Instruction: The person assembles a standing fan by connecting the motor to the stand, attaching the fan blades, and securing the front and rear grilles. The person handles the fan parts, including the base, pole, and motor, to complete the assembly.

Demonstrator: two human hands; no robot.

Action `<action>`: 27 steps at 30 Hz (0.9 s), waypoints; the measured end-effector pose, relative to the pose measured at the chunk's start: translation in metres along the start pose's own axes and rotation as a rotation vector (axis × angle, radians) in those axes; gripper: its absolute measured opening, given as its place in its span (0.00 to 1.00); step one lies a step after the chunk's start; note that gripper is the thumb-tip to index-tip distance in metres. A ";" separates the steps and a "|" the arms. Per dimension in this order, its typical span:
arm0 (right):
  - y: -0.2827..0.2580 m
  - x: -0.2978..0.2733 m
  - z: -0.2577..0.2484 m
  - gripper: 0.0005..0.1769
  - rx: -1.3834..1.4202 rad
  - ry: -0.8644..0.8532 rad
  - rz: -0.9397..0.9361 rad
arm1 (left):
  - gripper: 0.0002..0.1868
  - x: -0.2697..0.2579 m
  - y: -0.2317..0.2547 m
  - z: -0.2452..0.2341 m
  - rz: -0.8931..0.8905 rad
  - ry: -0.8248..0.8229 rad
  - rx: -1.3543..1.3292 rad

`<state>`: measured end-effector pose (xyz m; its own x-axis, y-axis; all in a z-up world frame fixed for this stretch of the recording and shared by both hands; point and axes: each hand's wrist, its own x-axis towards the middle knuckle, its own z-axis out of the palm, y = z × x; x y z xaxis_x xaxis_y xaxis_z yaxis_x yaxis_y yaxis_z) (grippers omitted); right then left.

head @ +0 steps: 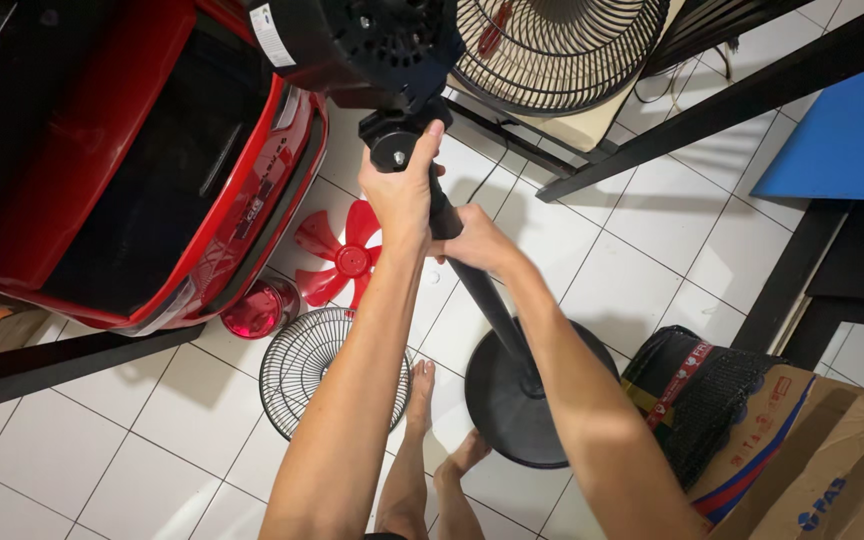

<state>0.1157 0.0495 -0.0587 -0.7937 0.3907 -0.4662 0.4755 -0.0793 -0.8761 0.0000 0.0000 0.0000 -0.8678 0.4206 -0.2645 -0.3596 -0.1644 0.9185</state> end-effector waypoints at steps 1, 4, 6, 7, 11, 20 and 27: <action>0.001 0.000 0.010 0.09 -0.032 0.114 -0.017 | 0.24 -0.002 0.006 0.002 0.022 0.010 0.022; 0.001 -0.005 0.030 0.12 -0.103 0.428 -0.108 | 0.22 -0.009 0.021 0.012 0.083 0.057 0.090; -0.002 -0.013 0.046 0.13 -0.106 0.596 -0.210 | 0.22 -0.015 0.027 0.016 0.109 0.110 0.149; -0.005 -0.016 0.052 0.13 -0.136 0.674 -0.186 | 0.21 -0.016 0.028 0.017 0.109 0.121 0.168; -0.009 -0.025 0.070 0.15 -0.199 0.877 -0.105 | 0.21 -0.017 0.027 0.018 0.100 0.107 0.204; 0.024 -0.009 0.021 0.12 0.082 0.176 0.031 | 0.20 -0.010 0.021 0.007 0.071 -0.041 0.088; 0.007 -0.016 0.049 0.12 -0.059 0.567 -0.148 | 0.21 -0.013 0.026 0.009 0.142 -0.013 0.191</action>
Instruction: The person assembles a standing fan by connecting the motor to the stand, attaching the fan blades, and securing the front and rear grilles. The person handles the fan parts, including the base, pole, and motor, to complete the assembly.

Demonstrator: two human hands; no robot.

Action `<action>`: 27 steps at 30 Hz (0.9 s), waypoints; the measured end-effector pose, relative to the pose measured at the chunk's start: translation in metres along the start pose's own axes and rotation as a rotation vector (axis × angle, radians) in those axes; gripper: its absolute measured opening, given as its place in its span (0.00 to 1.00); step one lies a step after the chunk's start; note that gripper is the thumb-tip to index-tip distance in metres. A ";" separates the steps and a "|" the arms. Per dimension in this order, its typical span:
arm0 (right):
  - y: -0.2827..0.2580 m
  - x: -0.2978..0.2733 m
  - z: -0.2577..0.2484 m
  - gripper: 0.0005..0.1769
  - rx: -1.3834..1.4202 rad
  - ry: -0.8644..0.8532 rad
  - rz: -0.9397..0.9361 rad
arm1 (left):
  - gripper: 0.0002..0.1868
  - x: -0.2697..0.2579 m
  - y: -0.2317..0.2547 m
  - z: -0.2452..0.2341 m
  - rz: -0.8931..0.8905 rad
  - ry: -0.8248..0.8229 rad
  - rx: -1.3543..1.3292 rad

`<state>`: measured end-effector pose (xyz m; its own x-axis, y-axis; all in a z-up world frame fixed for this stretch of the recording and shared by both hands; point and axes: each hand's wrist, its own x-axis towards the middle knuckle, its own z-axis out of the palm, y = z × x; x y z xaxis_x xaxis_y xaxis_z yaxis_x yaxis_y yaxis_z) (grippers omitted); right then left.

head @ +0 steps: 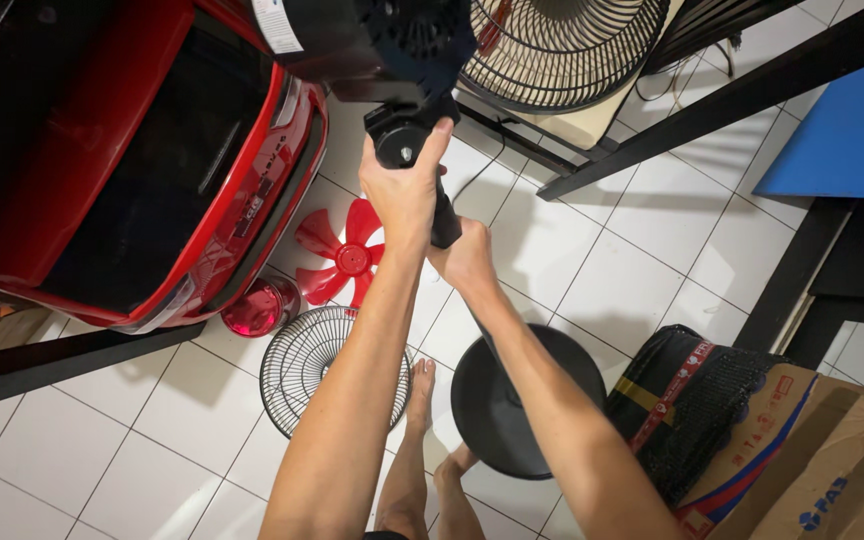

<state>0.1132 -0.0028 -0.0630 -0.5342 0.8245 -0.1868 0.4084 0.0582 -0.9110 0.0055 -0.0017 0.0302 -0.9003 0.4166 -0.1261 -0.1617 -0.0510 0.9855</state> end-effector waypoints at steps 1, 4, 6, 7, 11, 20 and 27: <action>-0.006 -0.005 0.003 0.13 -0.047 0.060 0.006 | 0.21 0.000 0.001 -0.001 -0.011 0.004 0.004; -0.023 -0.015 0.003 0.15 -0.135 0.216 0.027 | 0.21 0.002 0.003 0.004 -0.014 0.013 -0.014; -0.030 -0.022 0.002 0.17 -0.108 0.267 0.064 | 0.21 -0.004 0.005 0.007 0.012 0.029 -0.036; -0.032 -0.025 0.002 0.18 -0.126 0.274 0.067 | 0.21 -0.008 0.006 0.007 0.013 0.038 -0.020; -0.033 -0.023 0.003 0.19 -0.179 0.409 -0.026 | 0.21 -0.015 0.009 0.025 0.122 0.169 0.095; 0.010 0.014 -0.037 0.15 0.004 -0.123 0.023 | 0.23 0.002 0.008 0.025 0.002 0.049 -0.037; 0.037 0.018 -0.027 0.12 0.078 -0.412 0.265 | 0.21 0.006 0.009 0.014 -0.047 -0.036 -0.024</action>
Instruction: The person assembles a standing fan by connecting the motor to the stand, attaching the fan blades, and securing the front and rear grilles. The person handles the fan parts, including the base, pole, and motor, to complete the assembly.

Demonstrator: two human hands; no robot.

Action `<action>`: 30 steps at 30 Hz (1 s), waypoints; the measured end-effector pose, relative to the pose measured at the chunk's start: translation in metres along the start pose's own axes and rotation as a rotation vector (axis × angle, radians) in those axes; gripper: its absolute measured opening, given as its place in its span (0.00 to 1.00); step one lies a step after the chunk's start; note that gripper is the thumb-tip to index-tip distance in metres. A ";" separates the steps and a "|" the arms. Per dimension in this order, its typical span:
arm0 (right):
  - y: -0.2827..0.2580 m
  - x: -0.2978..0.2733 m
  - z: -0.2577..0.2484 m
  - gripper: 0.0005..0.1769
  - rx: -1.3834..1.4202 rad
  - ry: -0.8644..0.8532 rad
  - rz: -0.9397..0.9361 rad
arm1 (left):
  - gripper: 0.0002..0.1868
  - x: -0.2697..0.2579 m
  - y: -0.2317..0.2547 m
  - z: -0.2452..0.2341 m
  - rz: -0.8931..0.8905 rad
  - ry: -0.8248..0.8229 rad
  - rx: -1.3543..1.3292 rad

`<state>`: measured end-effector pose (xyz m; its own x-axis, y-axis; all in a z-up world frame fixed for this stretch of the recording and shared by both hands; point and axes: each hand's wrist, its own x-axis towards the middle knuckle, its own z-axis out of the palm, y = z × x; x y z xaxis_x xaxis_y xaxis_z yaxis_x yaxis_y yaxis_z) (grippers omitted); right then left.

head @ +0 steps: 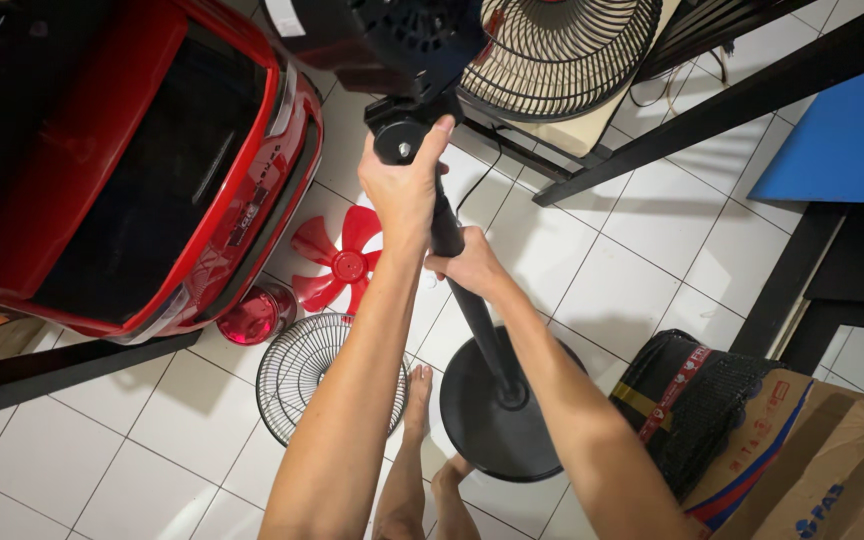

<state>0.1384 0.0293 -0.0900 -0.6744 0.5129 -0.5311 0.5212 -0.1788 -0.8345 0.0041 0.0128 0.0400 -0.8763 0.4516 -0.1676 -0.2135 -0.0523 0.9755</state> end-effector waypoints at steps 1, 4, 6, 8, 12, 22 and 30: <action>0.000 -0.002 0.006 0.13 -0.002 0.119 -0.075 | 0.21 -0.001 0.002 0.003 0.035 0.032 0.021; -0.013 -0.017 0.028 0.15 -0.021 0.475 -0.240 | 0.21 -0.007 0.010 0.016 0.084 0.133 0.072; -0.029 -0.034 0.037 0.15 -0.069 0.723 -0.273 | 0.20 -0.007 0.015 0.027 0.047 0.199 0.075; -0.045 -0.046 0.040 0.15 -0.018 0.811 -0.224 | 0.21 -0.007 0.019 0.035 -0.047 0.216 0.000; -0.056 -0.057 0.038 0.13 0.008 0.844 -0.161 | 0.20 -0.012 0.019 0.037 -0.134 0.206 -0.094; -0.015 -0.094 0.006 0.11 -0.158 1.026 -0.279 | 0.21 -0.011 0.017 0.037 -0.194 0.179 -0.313; 0.012 -0.160 -0.077 0.03 -0.072 1.135 -0.277 | 0.22 -0.024 -0.019 -0.009 -0.296 0.112 -0.240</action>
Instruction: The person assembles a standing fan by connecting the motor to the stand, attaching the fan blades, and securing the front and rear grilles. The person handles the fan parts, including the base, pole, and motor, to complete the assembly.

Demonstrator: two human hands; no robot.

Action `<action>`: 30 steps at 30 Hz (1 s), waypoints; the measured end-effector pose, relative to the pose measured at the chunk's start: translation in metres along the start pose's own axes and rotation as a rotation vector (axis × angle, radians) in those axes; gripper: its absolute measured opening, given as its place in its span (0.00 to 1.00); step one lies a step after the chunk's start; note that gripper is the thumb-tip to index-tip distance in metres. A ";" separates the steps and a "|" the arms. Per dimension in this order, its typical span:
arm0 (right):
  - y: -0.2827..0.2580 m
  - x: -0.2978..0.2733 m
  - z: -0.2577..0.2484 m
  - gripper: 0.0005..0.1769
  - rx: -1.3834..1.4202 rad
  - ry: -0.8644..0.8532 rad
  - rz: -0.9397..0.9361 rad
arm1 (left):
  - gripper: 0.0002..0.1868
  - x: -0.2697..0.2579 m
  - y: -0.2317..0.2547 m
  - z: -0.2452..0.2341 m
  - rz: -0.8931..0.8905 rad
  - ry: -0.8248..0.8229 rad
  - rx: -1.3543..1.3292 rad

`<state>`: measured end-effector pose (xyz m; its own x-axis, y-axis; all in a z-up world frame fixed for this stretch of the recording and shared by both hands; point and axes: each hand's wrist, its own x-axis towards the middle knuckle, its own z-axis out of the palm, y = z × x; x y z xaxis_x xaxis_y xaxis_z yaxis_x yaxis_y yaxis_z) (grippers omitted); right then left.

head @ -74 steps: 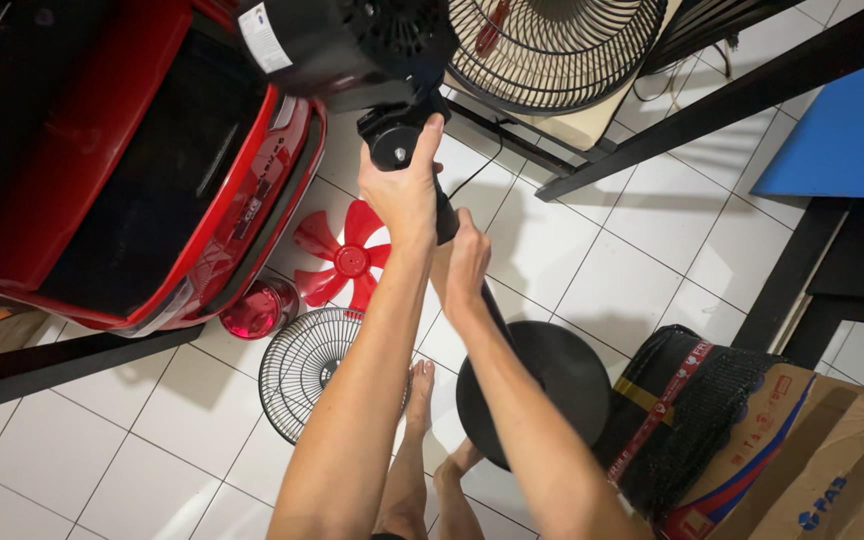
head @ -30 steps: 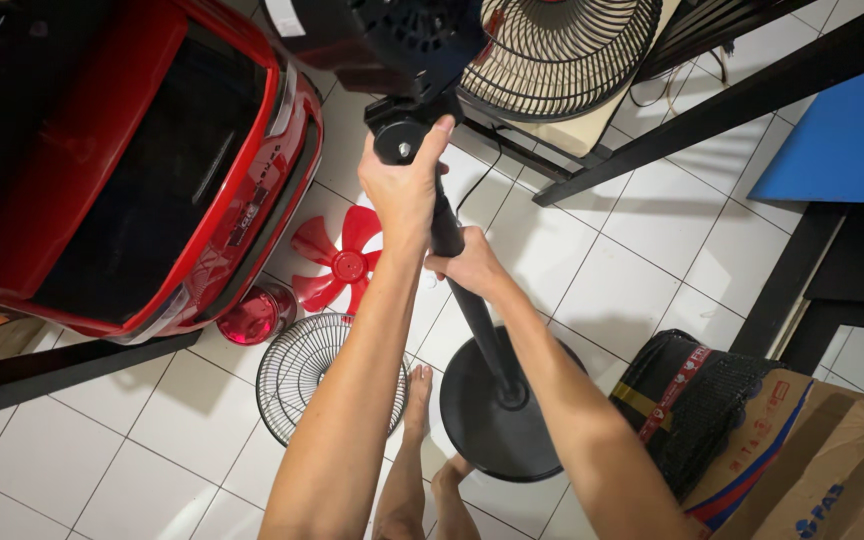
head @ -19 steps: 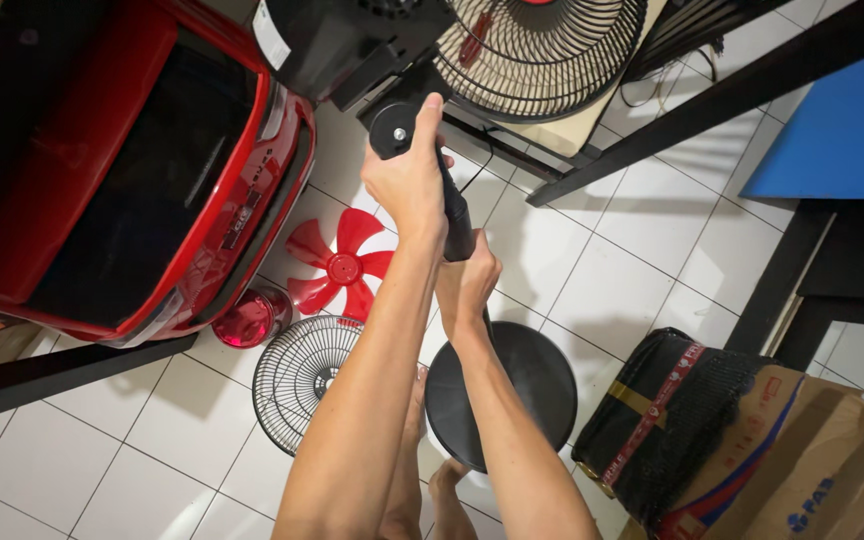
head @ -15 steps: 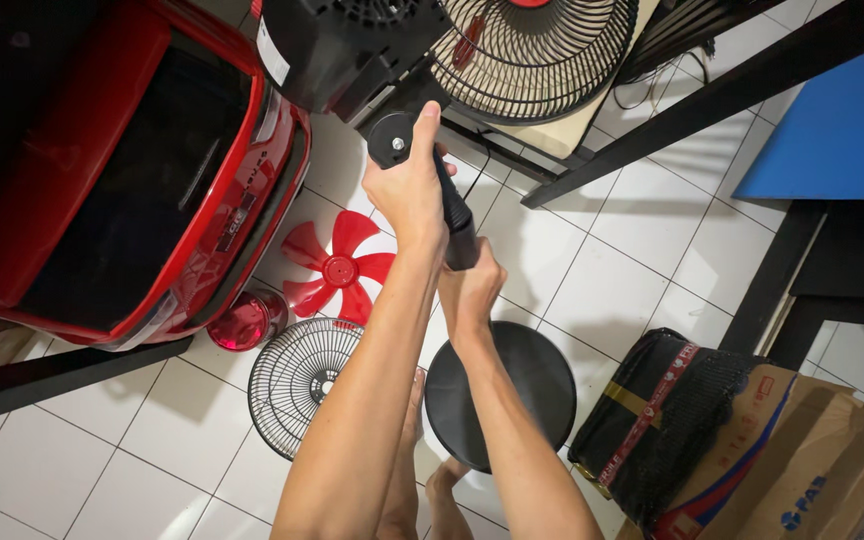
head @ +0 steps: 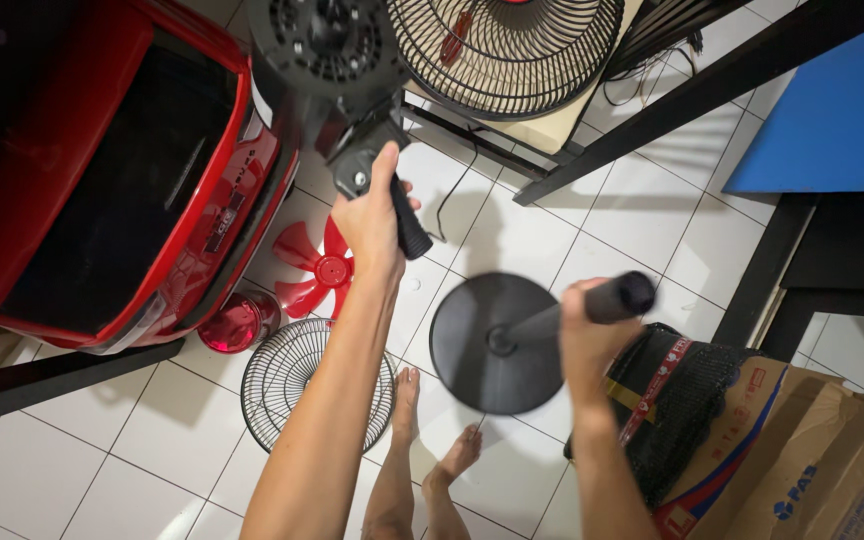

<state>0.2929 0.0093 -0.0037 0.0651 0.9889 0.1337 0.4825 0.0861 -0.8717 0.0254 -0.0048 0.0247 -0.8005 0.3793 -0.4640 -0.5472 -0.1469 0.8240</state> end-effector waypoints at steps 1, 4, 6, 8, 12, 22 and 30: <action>-0.001 0.009 -0.012 0.05 0.017 -0.015 -0.054 | 0.22 -0.003 -0.005 -0.008 -0.047 0.010 0.026; -0.006 0.028 -0.030 0.09 0.211 -0.054 -0.080 | 0.21 -0.008 -0.018 -0.027 -0.119 0.016 0.063; -0.006 0.032 -0.034 0.10 0.291 -0.083 -0.072 | 0.21 -0.012 -0.029 -0.036 -0.090 0.002 0.038; -0.001 0.034 -0.031 0.11 0.282 -0.112 -0.086 | 0.20 -0.013 -0.037 -0.043 -0.147 0.019 0.061; 0.027 0.046 -0.019 0.12 0.333 -0.103 -0.146 | 0.20 -0.012 -0.051 -0.054 -0.125 -0.015 0.029; 0.064 0.046 -0.047 0.06 0.019 0.030 0.106 | 0.21 -0.004 -0.076 -0.087 -0.243 -0.006 0.119; 0.122 -0.005 -0.014 0.22 0.334 0.146 0.489 | 0.19 0.002 -0.101 -0.088 -0.347 -0.012 0.098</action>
<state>0.3636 0.0129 -0.1040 0.3409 0.8984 -0.2770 0.0678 -0.3174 -0.9459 0.0576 -0.0699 -0.0878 -0.5680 0.4015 -0.7185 -0.7595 0.0805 0.6454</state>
